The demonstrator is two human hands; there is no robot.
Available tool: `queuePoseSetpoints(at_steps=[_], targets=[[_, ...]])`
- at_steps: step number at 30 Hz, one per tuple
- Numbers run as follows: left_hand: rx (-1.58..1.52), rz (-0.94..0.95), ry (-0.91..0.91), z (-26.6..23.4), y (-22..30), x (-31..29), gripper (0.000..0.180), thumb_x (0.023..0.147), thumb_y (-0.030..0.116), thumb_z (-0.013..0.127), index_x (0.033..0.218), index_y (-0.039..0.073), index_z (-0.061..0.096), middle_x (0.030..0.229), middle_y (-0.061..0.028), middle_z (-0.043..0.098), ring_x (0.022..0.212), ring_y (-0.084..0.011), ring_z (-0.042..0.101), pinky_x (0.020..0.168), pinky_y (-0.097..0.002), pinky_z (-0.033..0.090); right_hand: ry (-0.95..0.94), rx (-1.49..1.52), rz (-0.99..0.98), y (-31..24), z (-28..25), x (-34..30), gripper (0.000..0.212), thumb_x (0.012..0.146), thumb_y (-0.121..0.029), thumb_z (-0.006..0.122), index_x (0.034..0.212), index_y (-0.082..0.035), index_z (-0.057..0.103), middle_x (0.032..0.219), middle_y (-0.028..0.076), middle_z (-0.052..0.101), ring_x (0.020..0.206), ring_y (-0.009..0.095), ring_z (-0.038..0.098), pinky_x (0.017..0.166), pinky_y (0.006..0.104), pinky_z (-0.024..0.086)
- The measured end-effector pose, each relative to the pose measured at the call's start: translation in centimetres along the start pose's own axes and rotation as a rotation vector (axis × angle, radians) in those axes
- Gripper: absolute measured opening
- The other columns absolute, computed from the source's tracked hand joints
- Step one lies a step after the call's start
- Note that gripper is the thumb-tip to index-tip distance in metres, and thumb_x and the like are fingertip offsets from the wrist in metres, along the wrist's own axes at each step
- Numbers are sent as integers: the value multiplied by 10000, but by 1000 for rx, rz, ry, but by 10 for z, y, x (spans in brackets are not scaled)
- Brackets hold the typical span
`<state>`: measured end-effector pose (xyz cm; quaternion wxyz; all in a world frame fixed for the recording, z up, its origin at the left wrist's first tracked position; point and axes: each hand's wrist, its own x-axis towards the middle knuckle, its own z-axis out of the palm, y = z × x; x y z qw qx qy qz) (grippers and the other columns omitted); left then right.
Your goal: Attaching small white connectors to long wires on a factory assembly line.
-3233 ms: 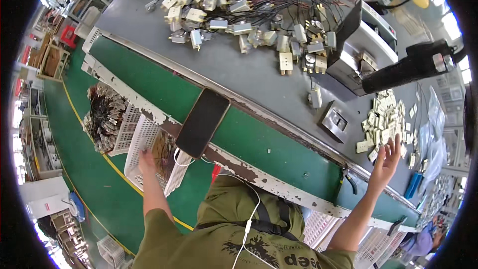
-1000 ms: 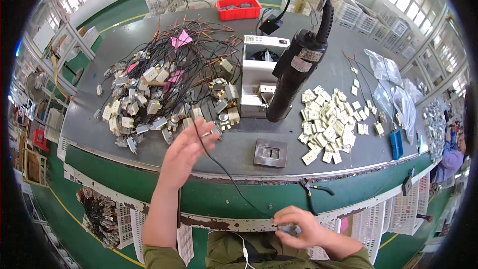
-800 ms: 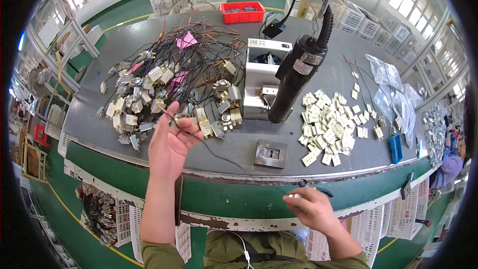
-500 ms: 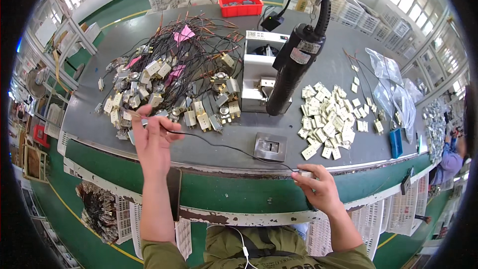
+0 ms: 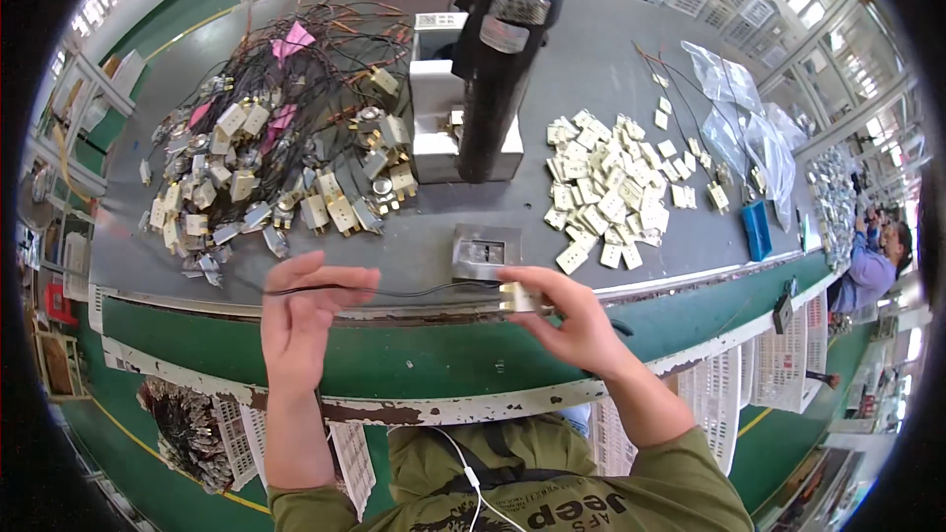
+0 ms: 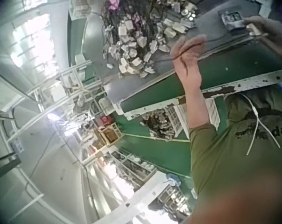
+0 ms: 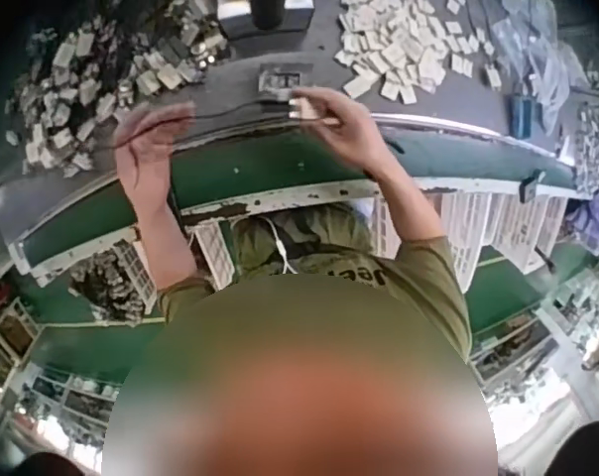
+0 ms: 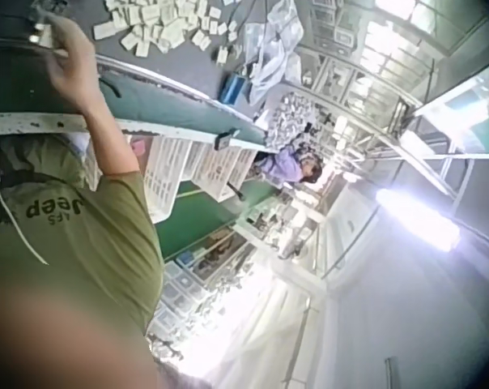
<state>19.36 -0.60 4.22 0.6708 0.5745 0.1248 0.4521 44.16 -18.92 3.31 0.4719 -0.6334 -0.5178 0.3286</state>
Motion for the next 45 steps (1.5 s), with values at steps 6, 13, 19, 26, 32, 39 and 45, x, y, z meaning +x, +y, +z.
queuePoseSetpoints(at_steps=[6, 13, 19, 26, 32, 39, 45], targets=[[166, 17, 11, 6, 12, 2, 522, 997, 397, 484, 1380, 75, 337, 1039, -210, 641, 966, -316, 648, 854, -405, 523, -103, -170, -158, -7, 5, 11, 449, 832, -92, 720, 1259, -71, 582, 1136, 127, 633, 953, 269, 635, 829, 344, 515], [427, -292, -326, 50, -28, -20, 552, 901, 148, 674, 1354, 45, 376, 1180, -114, 562, 1047, -204, 591, 926, -348, 482, -37, -57, -42, -12, 37, 11, 461, 774, -89, 775, 1205, -54, 616, 1022, 108, 649, 925, 230, 650, 823, 338, 514], [419, -409, -277, 53, -27, -27, 597, 868, -7, 668, 1380, 41, 365, 1140, -89, 539, 1061, -165, 568, 940, -321, 476, -59, -104, -46, -15, 39, 13, 404, 770, -73, 771, 1145, -46, 624, 1029, 106, 649, 944, 256, 653, 823, 351, 524], [510, -449, -310, 50, -19, -20, 665, 796, -60, 710, 1379, 21, 401, 1180, -95, 518, 1063, -178, 575, 962, -330, 489, -44, -34, -83, -15, 42, 15, 411, 758, -33, 760, 1145, -47, 624, 1030, 105, 649, 943, 270, 652, 821, 355, 527], [586, -236, -285, 53, -24, -22, 485, 795, 14, 733, 1230, -19, 522, 1157, -137, 552, 1018, -249, 619, 901, -342, 526, -22, -164, -255, -9, 43, 16, 452, 733, -13, 761, 1163, -39, 621, 1039, 121, 638, 930, 296, 632, 779, 366, 521], [678, -193, -284, 43, -16, -23, 314, 798, 0, 722, 1076, -4, 576, 1119, -128, 538, 1020, -243, 597, 891, -328, 512, 17, -116, -210, -17, 35, 3, 449, 731, -8, 762, 1156, -40, 623, 1052, 113, 636, 954, 284, 621, 805, 367, 511], [627, 43, 407, -45, 27, -38, 445, 898, 93, 659, 1269, 35, 421, 1210, -98, 535, 1092, -217, 569, 960, -356, 457, 617, -395, 54, 28, -71, 17, 330, 849, -40, 698, 1166, 12, 618, 1046, 116, 661, 985, 192, 613, 879, 300, 470]])
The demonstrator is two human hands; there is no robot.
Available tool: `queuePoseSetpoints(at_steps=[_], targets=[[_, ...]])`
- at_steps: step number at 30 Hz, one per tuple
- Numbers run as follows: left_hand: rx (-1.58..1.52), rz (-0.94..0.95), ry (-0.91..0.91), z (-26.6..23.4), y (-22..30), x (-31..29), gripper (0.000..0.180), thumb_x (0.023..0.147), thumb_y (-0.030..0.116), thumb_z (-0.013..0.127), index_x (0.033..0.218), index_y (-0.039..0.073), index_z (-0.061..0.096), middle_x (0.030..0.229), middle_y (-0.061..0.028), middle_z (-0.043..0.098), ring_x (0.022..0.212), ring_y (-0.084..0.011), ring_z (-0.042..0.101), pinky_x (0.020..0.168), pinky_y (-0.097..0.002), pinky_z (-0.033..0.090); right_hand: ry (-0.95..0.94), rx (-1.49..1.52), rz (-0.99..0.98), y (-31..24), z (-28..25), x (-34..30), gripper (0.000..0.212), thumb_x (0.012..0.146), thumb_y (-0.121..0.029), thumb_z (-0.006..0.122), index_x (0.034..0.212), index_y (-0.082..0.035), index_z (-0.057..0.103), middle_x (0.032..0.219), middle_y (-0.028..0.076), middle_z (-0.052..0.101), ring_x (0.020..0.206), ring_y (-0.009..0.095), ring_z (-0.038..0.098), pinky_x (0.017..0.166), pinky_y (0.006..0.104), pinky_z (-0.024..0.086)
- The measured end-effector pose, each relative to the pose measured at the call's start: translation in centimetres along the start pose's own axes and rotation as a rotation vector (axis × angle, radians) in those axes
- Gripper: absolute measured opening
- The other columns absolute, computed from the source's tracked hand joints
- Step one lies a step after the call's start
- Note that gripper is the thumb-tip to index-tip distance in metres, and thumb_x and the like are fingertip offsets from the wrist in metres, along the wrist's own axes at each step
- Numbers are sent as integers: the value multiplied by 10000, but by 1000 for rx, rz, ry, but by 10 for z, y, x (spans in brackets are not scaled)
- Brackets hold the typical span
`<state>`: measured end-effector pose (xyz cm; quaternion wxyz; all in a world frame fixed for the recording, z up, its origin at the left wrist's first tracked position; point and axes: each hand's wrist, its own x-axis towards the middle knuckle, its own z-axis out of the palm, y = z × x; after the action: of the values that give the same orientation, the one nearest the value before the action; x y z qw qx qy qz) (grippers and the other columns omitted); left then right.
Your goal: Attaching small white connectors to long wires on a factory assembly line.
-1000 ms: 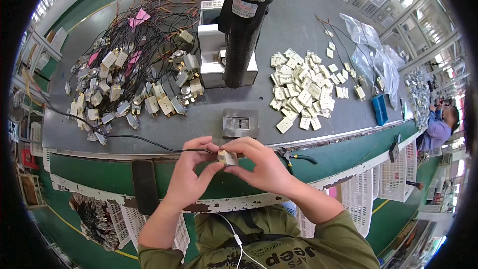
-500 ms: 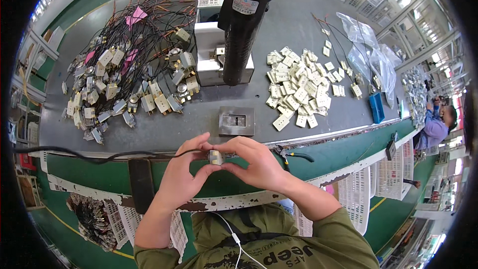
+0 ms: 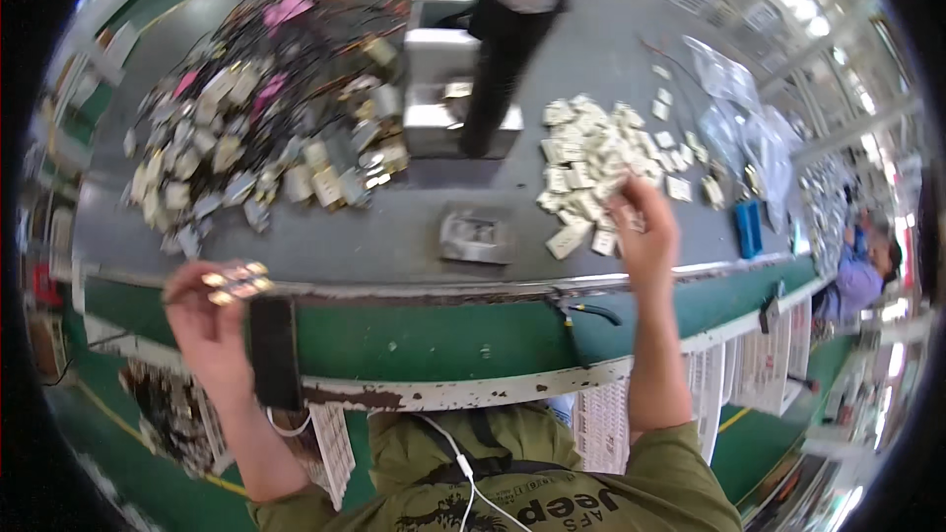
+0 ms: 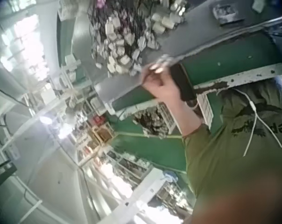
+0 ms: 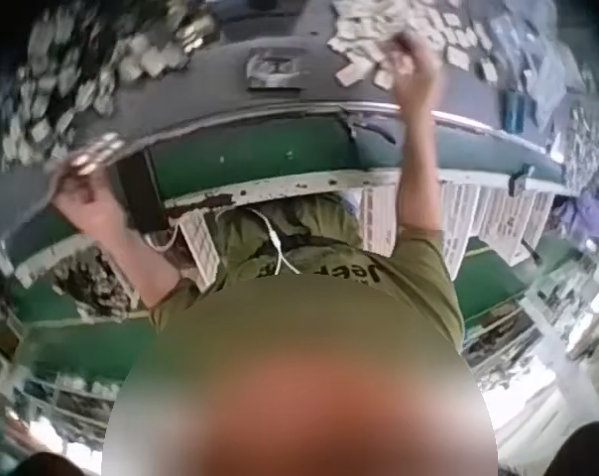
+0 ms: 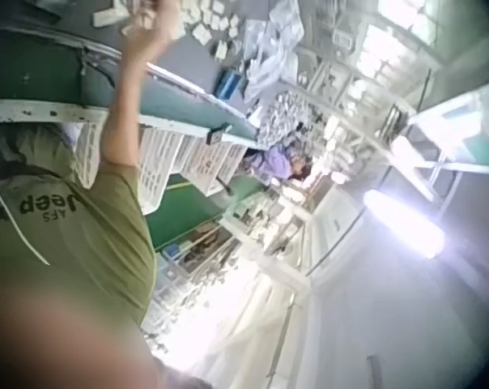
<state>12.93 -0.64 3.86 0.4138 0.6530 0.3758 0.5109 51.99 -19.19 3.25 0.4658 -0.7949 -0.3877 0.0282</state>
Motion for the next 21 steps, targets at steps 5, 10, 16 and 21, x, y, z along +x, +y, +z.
queuePoseSetpoints(at_steps=[5, 10, 16, 21], targets=[[-105, -22, 605, -170, -65, -24, 340, 962, 156, 599, 1241, 17, 464, 1210, -95, 516, 1132, -210, 517, 1016, -411, 439, 104, -152, -215, 56, -13, 12, 683, 918, -130, 640, 1491, -44, 279, 1515, 167, 312, 1352, 293, 384, 1105, 410, 325], [176, -238, 874, -304, -200, -174, 401, 958, 192, 603, 1257, -37, 465, 1237, -158, 549, 1116, -281, 539, 1019, -428, 455, 88, 235, -178, 44, 5, -22, 713, 932, -51, 565, 1526, -66, 171, 1527, 163, 284, 1360, 327, 365, 1108, 428, 312], [-593, -546, 1251, -285, -314, -334, 442, 974, 278, 573, 1262, -43, 473, 1256, -187, 528, 1161, -301, 533, 1051, -423, 446, -8, 241, -160, 34, 19, -27, 635, 966, -46, 530, 1521, -77, 223, 1535, 146, 287, 1338, 272, 399, 1081, 365, 339], [-668, -1149, 1045, -244, -303, -313, 577, 915, 446, 619, 1202, -38, 490, 1058, -152, 586, 1084, -262, 563, 983, -379, 477, -35, 184, -175, 35, 19, -27, 611, 972, -46, 521, 1516, -79, 245, 1537, 131, 299, 1349, 260, 392, 1092, 366, 332]])
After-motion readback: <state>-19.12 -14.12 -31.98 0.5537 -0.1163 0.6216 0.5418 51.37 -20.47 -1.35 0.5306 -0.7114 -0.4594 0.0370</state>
